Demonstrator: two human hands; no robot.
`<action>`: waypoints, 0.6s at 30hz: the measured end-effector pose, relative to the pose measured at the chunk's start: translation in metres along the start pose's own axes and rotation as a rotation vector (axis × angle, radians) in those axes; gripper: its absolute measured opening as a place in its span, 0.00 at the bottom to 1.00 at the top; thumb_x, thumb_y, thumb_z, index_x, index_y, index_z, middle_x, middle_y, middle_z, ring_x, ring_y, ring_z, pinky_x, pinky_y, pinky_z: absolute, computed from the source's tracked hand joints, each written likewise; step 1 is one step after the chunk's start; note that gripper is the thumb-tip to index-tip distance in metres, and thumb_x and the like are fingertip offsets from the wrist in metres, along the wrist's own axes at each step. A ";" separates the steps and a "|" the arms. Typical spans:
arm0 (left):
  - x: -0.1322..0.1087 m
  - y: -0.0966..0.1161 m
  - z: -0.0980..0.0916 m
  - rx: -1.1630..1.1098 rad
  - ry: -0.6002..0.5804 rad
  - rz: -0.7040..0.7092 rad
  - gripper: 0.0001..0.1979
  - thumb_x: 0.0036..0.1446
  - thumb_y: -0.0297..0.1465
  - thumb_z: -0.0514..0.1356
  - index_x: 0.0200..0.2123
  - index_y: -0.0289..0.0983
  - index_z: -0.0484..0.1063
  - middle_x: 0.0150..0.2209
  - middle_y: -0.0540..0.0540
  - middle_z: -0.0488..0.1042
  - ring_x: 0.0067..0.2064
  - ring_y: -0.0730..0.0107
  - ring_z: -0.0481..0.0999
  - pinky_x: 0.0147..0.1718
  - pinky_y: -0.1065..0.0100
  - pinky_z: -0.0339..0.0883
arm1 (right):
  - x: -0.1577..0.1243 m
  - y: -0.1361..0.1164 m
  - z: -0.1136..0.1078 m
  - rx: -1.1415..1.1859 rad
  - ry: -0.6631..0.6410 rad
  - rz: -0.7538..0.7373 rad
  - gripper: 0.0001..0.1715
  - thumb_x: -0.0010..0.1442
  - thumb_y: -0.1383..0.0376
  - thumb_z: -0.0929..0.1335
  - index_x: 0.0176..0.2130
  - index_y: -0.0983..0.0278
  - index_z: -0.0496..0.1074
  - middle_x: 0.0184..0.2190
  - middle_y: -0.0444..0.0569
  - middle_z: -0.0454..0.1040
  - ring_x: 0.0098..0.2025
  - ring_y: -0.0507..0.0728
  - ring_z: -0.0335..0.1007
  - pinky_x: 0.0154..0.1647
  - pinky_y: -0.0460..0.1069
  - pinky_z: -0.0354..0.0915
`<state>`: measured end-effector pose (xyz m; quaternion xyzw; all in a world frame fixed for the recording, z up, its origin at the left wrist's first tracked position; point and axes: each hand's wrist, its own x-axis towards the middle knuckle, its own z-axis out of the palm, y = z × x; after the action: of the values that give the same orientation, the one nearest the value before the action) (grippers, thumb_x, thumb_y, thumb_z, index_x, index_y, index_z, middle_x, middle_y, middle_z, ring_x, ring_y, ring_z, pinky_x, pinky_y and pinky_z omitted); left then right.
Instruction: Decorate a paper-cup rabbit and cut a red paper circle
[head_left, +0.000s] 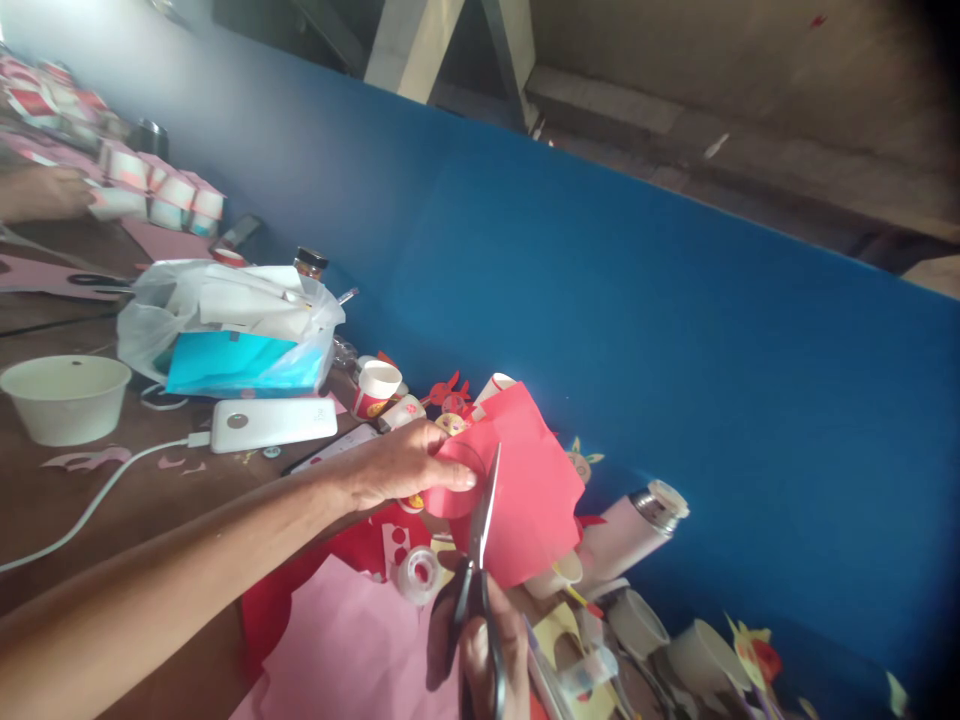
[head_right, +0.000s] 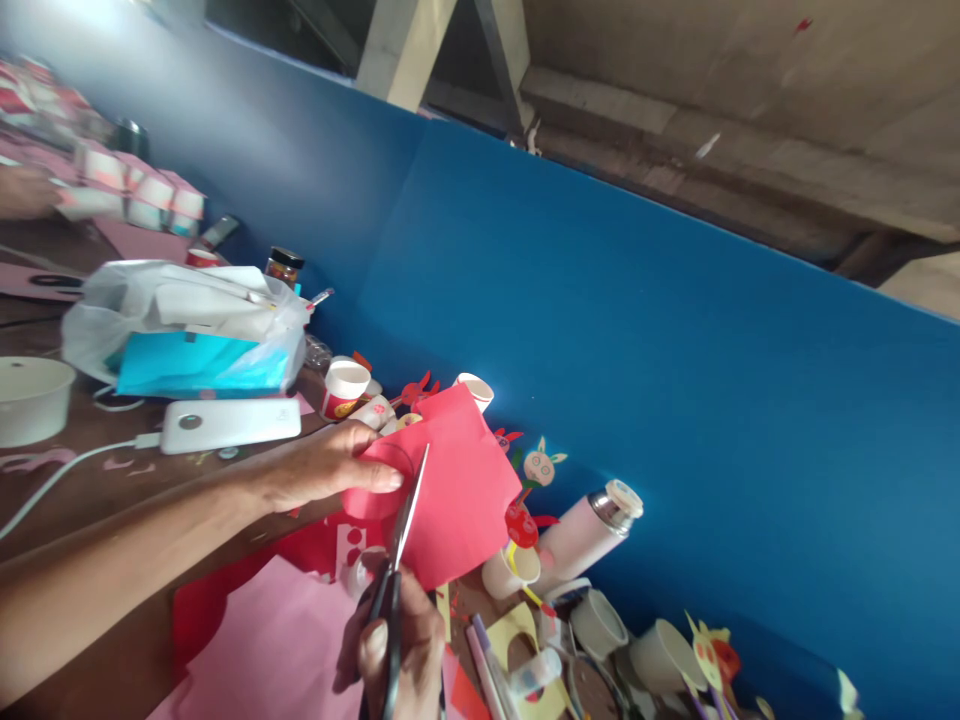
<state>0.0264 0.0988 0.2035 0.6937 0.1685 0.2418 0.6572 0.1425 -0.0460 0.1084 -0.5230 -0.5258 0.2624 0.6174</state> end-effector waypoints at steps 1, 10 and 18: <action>0.000 0.000 0.000 0.001 -0.004 -0.001 0.10 0.46 0.35 0.62 0.30 0.33 0.73 0.27 0.46 0.73 0.31 0.68 0.73 0.32 0.68 0.67 | 0.000 0.000 0.000 0.003 0.006 0.002 0.35 0.52 0.39 0.63 0.43 0.65 0.73 0.10 0.38 0.57 0.14 0.52 0.58 0.15 0.46 0.54; -0.001 -0.001 -0.001 0.042 0.029 0.031 0.08 0.46 0.34 0.62 0.28 0.34 0.72 0.23 0.48 0.70 0.29 0.68 0.72 0.31 0.69 0.66 | -0.002 -0.006 0.003 -0.001 0.031 -0.015 0.33 0.53 0.42 0.64 0.43 0.65 0.73 0.09 0.38 0.56 0.13 0.52 0.58 0.14 0.45 0.51; -0.003 0.004 -0.003 0.055 0.021 -0.008 0.11 0.45 0.34 0.61 0.33 0.34 0.72 0.25 0.49 0.71 0.28 0.69 0.72 0.27 0.70 0.67 | -0.003 -0.008 0.004 -0.018 0.050 -0.003 0.34 0.53 0.41 0.64 0.42 0.66 0.74 0.08 0.38 0.56 0.13 0.53 0.59 0.14 0.46 0.49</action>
<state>0.0219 0.0989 0.2069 0.7084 0.1847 0.2418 0.6369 0.1358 -0.0494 0.1141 -0.5343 -0.5133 0.2433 0.6260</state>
